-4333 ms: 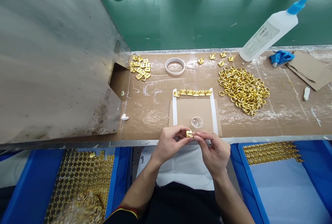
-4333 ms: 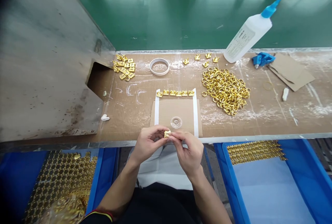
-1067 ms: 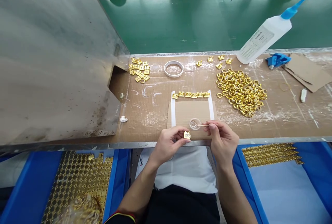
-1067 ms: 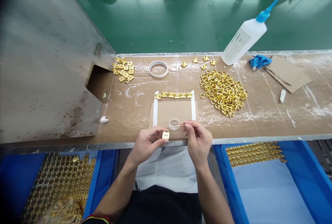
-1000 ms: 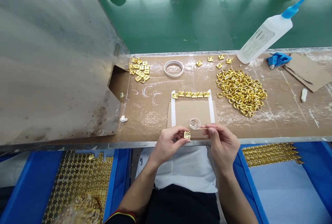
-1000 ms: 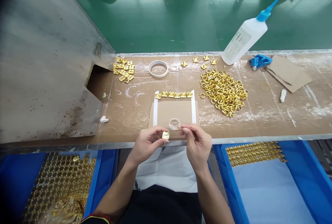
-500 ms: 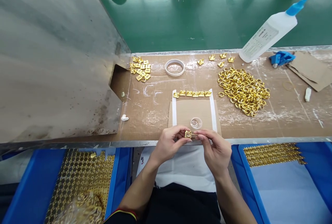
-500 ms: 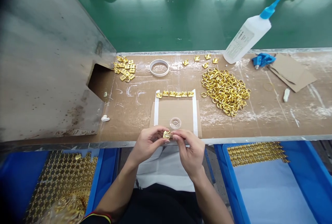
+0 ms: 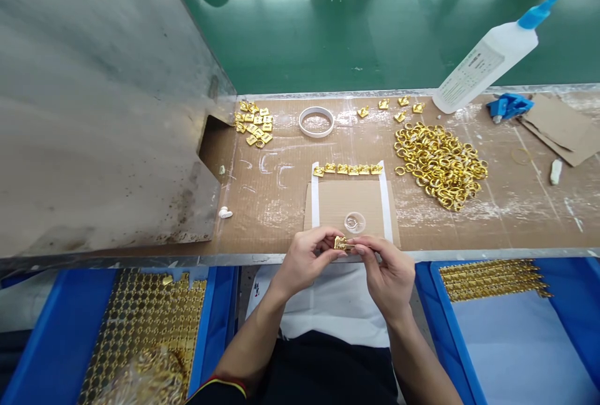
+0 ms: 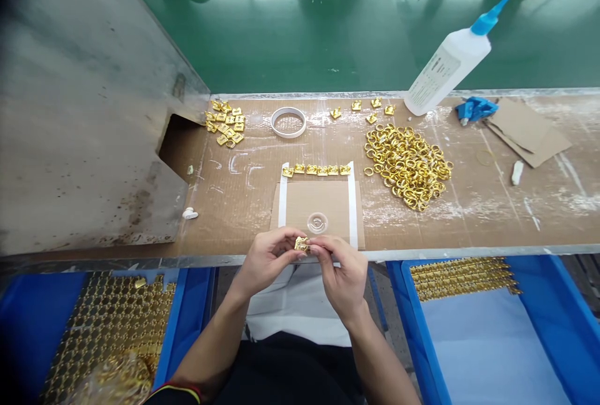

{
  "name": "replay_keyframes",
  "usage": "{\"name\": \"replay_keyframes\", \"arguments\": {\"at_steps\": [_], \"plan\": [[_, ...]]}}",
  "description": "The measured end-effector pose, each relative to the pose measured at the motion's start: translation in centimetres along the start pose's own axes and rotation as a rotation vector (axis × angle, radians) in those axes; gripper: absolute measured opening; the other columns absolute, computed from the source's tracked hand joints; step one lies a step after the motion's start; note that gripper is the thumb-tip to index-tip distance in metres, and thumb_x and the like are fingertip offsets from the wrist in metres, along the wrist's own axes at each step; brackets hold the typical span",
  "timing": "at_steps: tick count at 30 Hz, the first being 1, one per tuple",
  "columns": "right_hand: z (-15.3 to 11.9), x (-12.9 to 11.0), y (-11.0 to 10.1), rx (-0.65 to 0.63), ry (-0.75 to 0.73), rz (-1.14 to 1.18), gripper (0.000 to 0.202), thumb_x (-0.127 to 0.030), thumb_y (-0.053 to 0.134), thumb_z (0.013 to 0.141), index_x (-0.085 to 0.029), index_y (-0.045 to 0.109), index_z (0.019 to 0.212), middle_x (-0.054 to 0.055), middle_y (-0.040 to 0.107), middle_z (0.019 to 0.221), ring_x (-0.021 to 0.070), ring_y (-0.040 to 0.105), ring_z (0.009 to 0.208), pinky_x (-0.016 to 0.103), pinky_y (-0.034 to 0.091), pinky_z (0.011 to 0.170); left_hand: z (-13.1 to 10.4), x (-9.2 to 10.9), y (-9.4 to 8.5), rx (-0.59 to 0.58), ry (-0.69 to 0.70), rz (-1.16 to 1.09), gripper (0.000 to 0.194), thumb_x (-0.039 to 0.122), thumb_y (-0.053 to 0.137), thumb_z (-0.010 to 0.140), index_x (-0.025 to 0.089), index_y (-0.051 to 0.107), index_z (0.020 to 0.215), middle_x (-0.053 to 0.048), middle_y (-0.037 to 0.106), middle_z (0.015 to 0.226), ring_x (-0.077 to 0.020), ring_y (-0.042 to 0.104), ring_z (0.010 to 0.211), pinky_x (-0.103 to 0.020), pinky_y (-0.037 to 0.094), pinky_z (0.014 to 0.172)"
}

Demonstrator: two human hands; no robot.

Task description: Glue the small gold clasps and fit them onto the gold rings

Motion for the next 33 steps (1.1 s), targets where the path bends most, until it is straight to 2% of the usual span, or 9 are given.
{"name": "replay_keyframes", "arguments": {"at_steps": [14, 20, 33], "plan": [[0.08, -0.03, 0.11, 0.007, -0.010, 0.006, 0.013, -0.020, 0.062, 0.099, -0.024, 0.074, 0.095, 0.004, 0.079, 0.085, 0.0206, 0.077, 0.070, 0.031, 0.065, 0.067, 0.00, 0.15, 0.01, -0.002, 0.018, -0.001, 0.015, 0.024, 0.074, 0.085, 0.015, 0.071, 0.097, -0.005, 0.075, 0.083, -0.0167, 0.071, 0.073, -0.023, 0.058, 0.065], [0.25, -0.20, 0.15, -0.004, -0.028, 0.009, 0.014, -0.016, 0.063, 0.098, -0.024, 0.074, 0.096, 0.003, 0.079, 0.086, 0.0202, 0.077, 0.076, 0.028, 0.064, 0.068, 0.09, 0.20, 0.05, 0.006, 0.037, -0.012, 0.013, 0.022, 0.073, 0.085, 0.015, 0.071, 0.096, -0.005, 0.074, 0.082, -0.0160, 0.070, 0.072, -0.023, 0.057, 0.065], [0.05, 0.03, -0.30, -0.007, -0.031, 0.013, 0.016, -0.011, 0.063, 0.097, -0.024, 0.072, 0.097, 0.002, 0.079, 0.087, 0.0185, 0.076, 0.074, 0.028, 0.064, 0.070, 0.02, 0.12, 0.00, -0.003, 0.015, 0.012, 0.014, 0.024, 0.074, 0.085, 0.015, 0.071, 0.096, -0.005, 0.073, 0.081, -0.0161, 0.069, 0.071, -0.022, 0.056, 0.063]]}}
Point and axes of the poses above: each hand's wrist, its own z-axis towards the middle knuckle, its own y-axis out of the palm, x = y × z, the point moved 1 cm from there along z, towards the middle knuckle
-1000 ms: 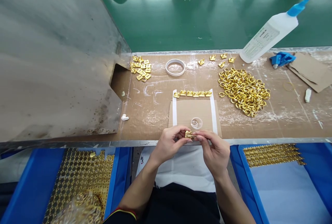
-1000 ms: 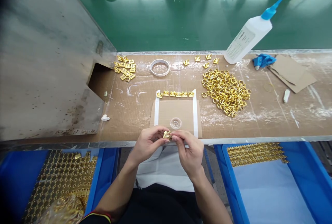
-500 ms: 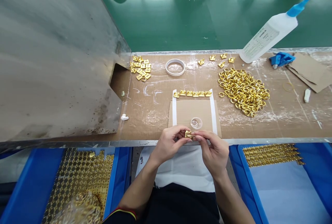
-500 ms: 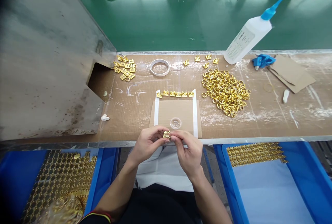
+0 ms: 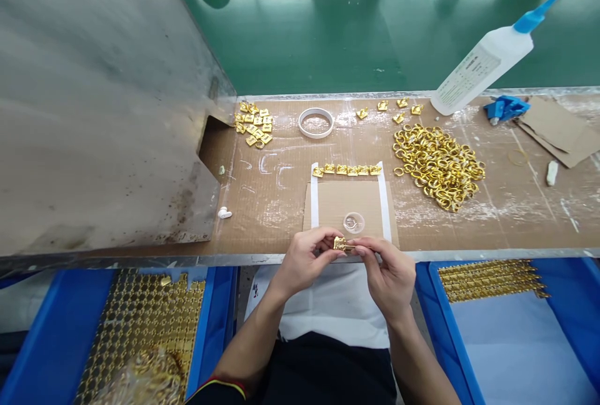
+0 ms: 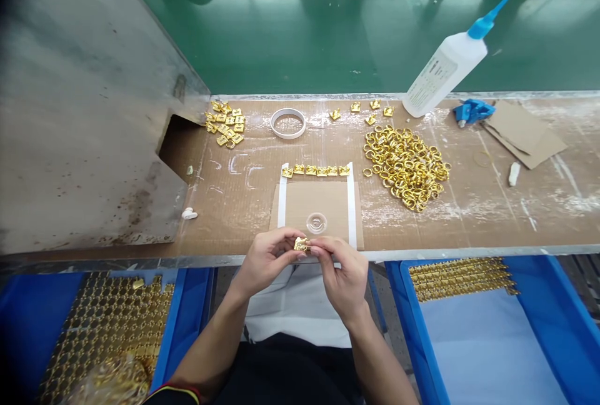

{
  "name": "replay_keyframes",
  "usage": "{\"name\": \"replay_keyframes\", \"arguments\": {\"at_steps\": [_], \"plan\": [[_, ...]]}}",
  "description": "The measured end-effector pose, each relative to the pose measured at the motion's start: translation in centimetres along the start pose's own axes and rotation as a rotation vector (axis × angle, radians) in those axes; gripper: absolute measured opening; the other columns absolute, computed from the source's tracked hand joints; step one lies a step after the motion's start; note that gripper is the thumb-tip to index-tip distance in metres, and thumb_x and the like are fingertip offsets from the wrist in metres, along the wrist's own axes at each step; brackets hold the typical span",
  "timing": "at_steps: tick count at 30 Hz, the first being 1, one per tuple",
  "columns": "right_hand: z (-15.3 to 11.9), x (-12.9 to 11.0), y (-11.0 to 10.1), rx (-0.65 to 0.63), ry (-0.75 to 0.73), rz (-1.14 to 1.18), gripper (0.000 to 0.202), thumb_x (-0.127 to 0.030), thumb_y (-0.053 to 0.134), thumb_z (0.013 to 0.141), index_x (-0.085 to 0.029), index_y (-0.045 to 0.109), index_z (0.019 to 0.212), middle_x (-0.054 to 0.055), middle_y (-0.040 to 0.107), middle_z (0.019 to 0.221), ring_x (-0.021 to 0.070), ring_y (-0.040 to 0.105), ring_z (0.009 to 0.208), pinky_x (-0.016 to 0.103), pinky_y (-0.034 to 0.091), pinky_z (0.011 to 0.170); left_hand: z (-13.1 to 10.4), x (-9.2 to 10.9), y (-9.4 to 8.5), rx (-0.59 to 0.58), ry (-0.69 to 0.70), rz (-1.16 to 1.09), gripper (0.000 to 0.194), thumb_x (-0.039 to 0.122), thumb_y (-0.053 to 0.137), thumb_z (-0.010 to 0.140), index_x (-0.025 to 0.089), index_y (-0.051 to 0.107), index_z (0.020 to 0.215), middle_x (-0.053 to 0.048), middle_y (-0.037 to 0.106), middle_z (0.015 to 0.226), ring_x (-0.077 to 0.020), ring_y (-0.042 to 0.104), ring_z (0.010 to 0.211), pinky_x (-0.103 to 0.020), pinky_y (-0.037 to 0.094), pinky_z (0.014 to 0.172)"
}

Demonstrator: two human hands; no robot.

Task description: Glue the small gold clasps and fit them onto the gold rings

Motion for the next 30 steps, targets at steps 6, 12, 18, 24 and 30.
{"name": "replay_keyframes", "arguments": {"at_steps": [6, 12, 18, 24, 30], "plan": [[0.06, -0.09, 0.14, -0.001, 0.012, 0.017, 0.013, -0.015, 0.063, 0.098, -0.024, 0.073, 0.096, 0.003, 0.079, 0.087, 0.0193, 0.077, 0.074, 0.029, 0.065, 0.070, 0.01, -0.10, 0.07, -0.005, 0.012, -0.021, 0.013, 0.023, 0.073, 0.086, 0.015, 0.071, 0.096, -0.004, 0.073, 0.082, -0.0150, 0.069, 0.071, -0.021, 0.056, 0.063], [-0.17, 0.11, -0.01, -0.003, 0.015, -0.002, 0.014, -0.015, 0.063, 0.098, -0.024, 0.073, 0.097, 0.002, 0.079, 0.087, 0.0187, 0.076, 0.074, 0.028, 0.064, 0.070, -0.01, -0.11, 0.00, 0.000, 0.014, 0.004, 0.014, 0.025, 0.074, 0.086, 0.015, 0.071, 0.095, -0.003, 0.072, 0.079, -0.0149, 0.068, 0.069, -0.022, 0.055, 0.063], [-0.14, 0.15, -0.12, -0.002, 0.016, -0.005, 0.014, -0.014, 0.063, 0.098, -0.024, 0.073, 0.096, 0.002, 0.079, 0.086, 0.0187, 0.076, 0.073, 0.028, 0.063, 0.069, -0.07, -0.06, -0.02, 0.001, 0.007, -0.002, 0.015, 0.024, 0.075, 0.085, 0.015, 0.071, 0.096, -0.003, 0.072, 0.079, -0.0149, 0.067, 0.069, -0.022, 0.055, 0.064], [-0.03, 0.14, 0.04, -0.004, 0.004, 0.015, 0.016, -0.011, 0.064, 0.096, -0.024, 0.073, 0.097, 0.002, 0.079, 0.087, 0.0181, 0.076, 0.074, 0.027, 0.064, 0.071, -0.02, -0.04, 0.03, -0.006, 0.018, -0.012, 0.014, 0.023, 0.074, 0.086, 0.015, 0.070, 0.096, -0.003, 0.071, 0.078, -0.0141, 0.067, 0.068, -0.022, 0.055, 0.064], [-0.28, 0.37, -0.17, 0.004, 0.015, -0.001, 0.014, -0.013, 0.064, 0.097, -0.024, 0.073, 0.096, 0.002, 0.079, 0.087, 0.0185, 0.076, 0.073, 0.027, 0.063, 0.068, 0.02, -0.16, 0.01, -0.005, 0.016, 0.001, 0.014, 0.023, 0.074, 0.086, 0.015, 0.070, 0.096, -0.003, 0.070, 0.077, -0.0142, 0.066, 0.068, -0.022, 0.055, 0.063]]}}
Point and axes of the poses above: each hand's wrist, its own z-axis towards the middle knuckle, its own y-axis out of the palm, x = y × z, the point moved 1 cm from there along z, towards the middle knuckle
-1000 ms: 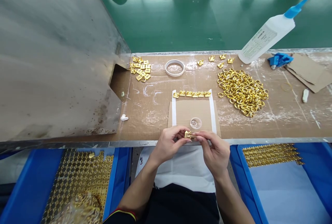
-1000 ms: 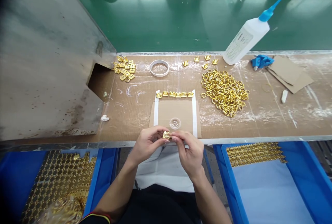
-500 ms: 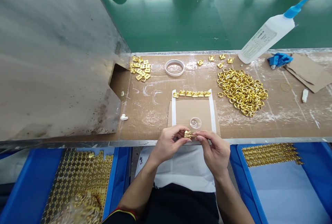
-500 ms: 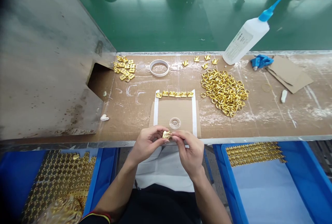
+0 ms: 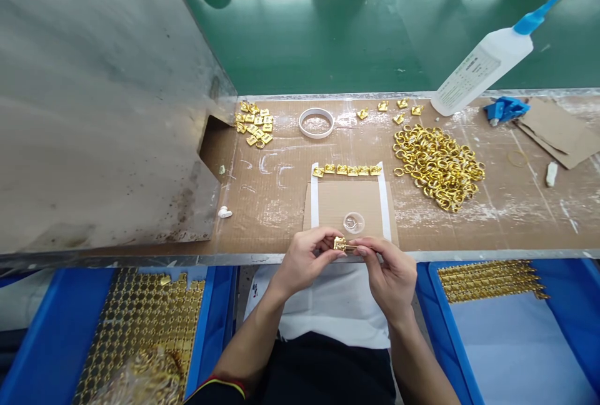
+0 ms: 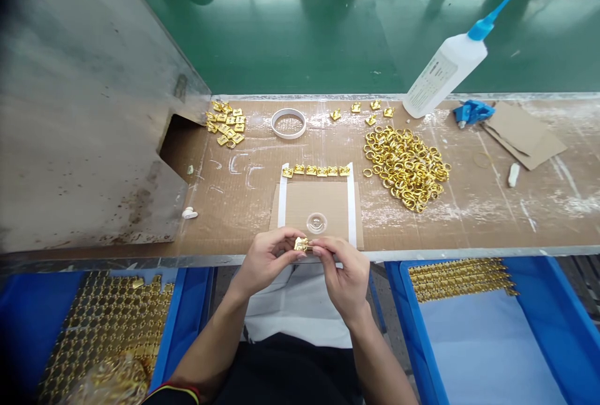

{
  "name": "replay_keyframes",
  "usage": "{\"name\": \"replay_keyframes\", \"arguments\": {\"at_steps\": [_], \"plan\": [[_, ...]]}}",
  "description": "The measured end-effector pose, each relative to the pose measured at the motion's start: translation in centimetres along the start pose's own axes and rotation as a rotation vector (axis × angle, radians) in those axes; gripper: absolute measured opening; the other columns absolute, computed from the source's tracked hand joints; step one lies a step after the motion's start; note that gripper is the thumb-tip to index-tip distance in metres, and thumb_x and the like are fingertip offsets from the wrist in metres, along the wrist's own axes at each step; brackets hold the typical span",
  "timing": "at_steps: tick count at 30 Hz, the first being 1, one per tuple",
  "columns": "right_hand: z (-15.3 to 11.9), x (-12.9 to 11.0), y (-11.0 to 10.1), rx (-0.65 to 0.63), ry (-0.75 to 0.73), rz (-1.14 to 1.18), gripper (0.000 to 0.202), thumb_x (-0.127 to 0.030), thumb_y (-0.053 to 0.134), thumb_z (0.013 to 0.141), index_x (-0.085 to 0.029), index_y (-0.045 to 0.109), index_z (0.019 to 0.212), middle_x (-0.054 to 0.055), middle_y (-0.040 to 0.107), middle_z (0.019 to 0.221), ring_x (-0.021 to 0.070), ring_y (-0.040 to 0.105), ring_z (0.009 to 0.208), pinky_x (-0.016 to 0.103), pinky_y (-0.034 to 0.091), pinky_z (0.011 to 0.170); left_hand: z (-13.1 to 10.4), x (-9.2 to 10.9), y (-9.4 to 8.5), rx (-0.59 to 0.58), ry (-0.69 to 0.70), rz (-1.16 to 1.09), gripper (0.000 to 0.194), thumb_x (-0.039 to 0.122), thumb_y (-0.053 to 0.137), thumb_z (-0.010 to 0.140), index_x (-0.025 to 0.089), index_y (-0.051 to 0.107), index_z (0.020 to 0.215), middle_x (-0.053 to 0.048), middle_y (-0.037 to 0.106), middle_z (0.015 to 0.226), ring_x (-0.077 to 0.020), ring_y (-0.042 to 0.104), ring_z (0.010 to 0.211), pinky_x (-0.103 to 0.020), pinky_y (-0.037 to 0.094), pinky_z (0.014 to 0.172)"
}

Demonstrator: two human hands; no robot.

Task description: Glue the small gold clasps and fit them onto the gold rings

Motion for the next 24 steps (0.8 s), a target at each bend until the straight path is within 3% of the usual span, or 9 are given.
{"name": "replay_keyframes", "arguments": {"at_steps": [15, 20, 24], "plan": [[0.1, 0.1, -0.3, -0.018, -0.022, -0.030, 0.013, -0.016, 0.061, 0.100, -0.024, 0.072, 0.097, 0.003, 0.078, 0.086, 0.0185, 0.075, 0.072, 0.028, 0.063, 0.068, 0.0, 0.1, 0.0, 0.007, 0.012, 0.049, 0.014, 0.026, 0.074, 0.086, 0.016, 0.070, 0.094, -0.003, 0.071, 0.077, -0.0148, 0.068, 0.068, -0.022, 0.055, 0.063], [1.5, 0.8, -0.4, 0.132, -0.113, -0.076, 0.013, -0.015, 0.066, 0.097, -0.025, 0.074, 0.097, 0.003, 0.074, 0.087, 0.0191, 0.072, 0.077, 0.030, 0.061, 0.071, 0.0, 0.0, 0.1, 0.057, 0.031, 0.108, 0.018, 0.029, 0.077, 0.085, 0.015, 0.070, 0.095, -0.003, 0.071, 0.076, -0.0147, 0.067, 0.068, -0.022, 0.053, 0.060], [2.8, 1.7, -0.1, 0.068, -0.151, -0.179, 0.015, -0.017, 0.065, 0.097, -0.026, 0.076, 0.093, 0.003, 0.067, 0.084, 0.0185, 0.068, 0.075, 0.029, 0.058, 0.064, -0.1, -0.1, 0.2, 0.062, 0.033, 0.100, 0.019, 0.030, 0.076, 0.085, 0.016, 0.070, 0.095, -0.002, 0.070, 0.076, -0.0141, 0.066, 0.066, -0.022, 0.054, 0.060]]}}
Point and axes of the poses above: each hand's wrist, its own z-axis towards the middle knuckle, its own y-axis out of the palm, x = y × z, the point moved 1 cm from there along z, towards the middle knuckle
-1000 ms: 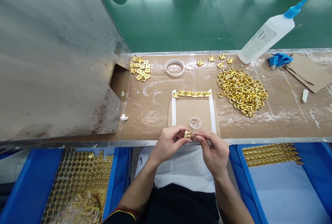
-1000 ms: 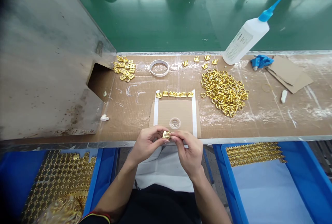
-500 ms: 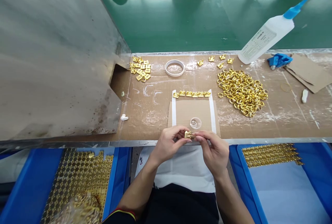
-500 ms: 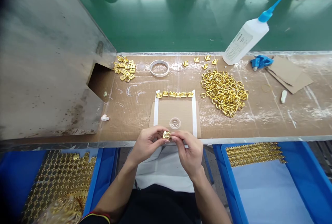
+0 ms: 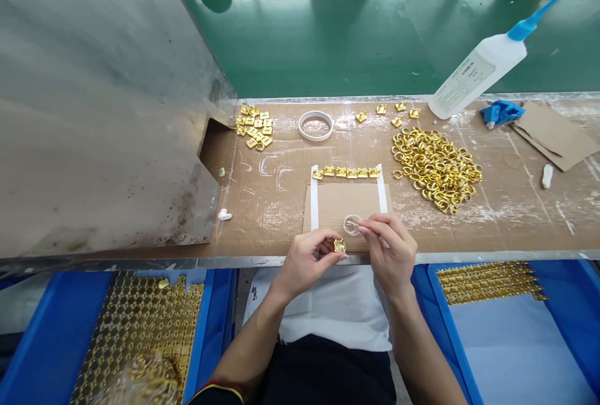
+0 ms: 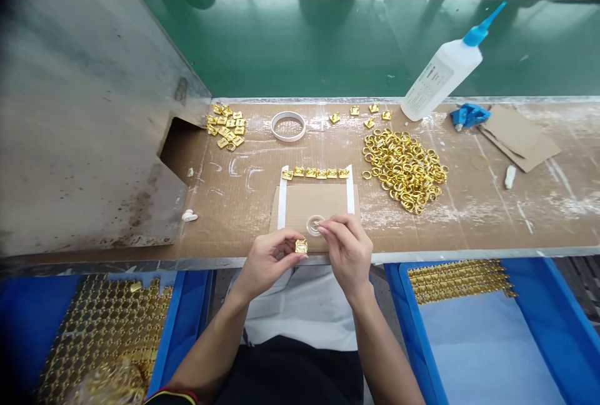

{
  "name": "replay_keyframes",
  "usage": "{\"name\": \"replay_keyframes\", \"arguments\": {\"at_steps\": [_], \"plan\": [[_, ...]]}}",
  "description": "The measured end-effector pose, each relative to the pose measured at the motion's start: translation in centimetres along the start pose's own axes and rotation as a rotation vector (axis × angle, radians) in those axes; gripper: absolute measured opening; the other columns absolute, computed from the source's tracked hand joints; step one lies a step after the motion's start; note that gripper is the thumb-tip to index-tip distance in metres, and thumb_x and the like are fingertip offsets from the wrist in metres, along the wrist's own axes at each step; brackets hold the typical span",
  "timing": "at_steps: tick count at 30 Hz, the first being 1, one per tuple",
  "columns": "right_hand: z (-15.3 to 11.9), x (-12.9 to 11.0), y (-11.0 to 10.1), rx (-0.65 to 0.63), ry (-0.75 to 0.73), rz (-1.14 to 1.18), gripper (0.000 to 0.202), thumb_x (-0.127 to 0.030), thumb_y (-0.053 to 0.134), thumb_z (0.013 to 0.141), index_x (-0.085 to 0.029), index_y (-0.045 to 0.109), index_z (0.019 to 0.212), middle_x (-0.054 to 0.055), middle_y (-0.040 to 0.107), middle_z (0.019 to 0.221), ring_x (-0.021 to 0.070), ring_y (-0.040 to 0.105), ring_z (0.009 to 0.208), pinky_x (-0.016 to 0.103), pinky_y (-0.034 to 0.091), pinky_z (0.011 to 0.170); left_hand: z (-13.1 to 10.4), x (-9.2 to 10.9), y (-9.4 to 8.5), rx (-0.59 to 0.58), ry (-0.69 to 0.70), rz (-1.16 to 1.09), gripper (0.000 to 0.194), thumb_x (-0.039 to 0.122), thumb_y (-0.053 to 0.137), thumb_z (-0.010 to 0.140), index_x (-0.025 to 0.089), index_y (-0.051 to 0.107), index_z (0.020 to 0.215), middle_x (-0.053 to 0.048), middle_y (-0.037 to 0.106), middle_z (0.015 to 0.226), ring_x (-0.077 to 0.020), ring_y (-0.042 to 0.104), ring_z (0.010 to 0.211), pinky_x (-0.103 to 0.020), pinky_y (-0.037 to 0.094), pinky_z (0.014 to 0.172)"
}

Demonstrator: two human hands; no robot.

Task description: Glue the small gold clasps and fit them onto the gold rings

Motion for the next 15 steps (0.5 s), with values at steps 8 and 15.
{"name": "replay_keyframes", "arguments": {"at_steps": [8, 15], "plan": [[0.9, 0.4, -0.1, -0.188, -0.036, -0.179, 0.020, -0.024, 0.058, 0.103, -0.024, 0.075, 0.093, 0.005, 0.065, 0.088, 0.0172, 0.064, 0.075, 0.027, 0.052, 0.064, 0.1, 0.2, -0.1, -0.005, -0.002, 0.022, 0.019, 0.030, 0.077, 0.085, 0.015, 0.070, 0.095, -0.002, 0.070, 0.074, -0.0140, 0.066, 0.066, -0.021, 0.052, 0.059], [1.2, 0.1, -1.1, -0.243, -0.073, -0.260, 0.025, -0.023, 0.054, 0.105, -0.022, 0.072, 0.087, 0.004, 0.066, 0.084, 0.0161, 0.063, 0.069, 0.026, 0.047, 0.061, 0.0, 0.0, 0.0, -0.016, -0.002, 0.002, 0.018, 0.029, 0.076, 0.086, 0.016, 0.070, 0.096, -0.002, 0.071, 0.075, -0.0140, 0.067, 0.067, -0.021, 0.054, 0.061]]}}
Point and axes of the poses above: each hand's wrist, its own z-axis towards the middle knuckle, its own y-axis out of the palm, x = y × z, the point moved 1 cm from there along z, towards the middle knuckle
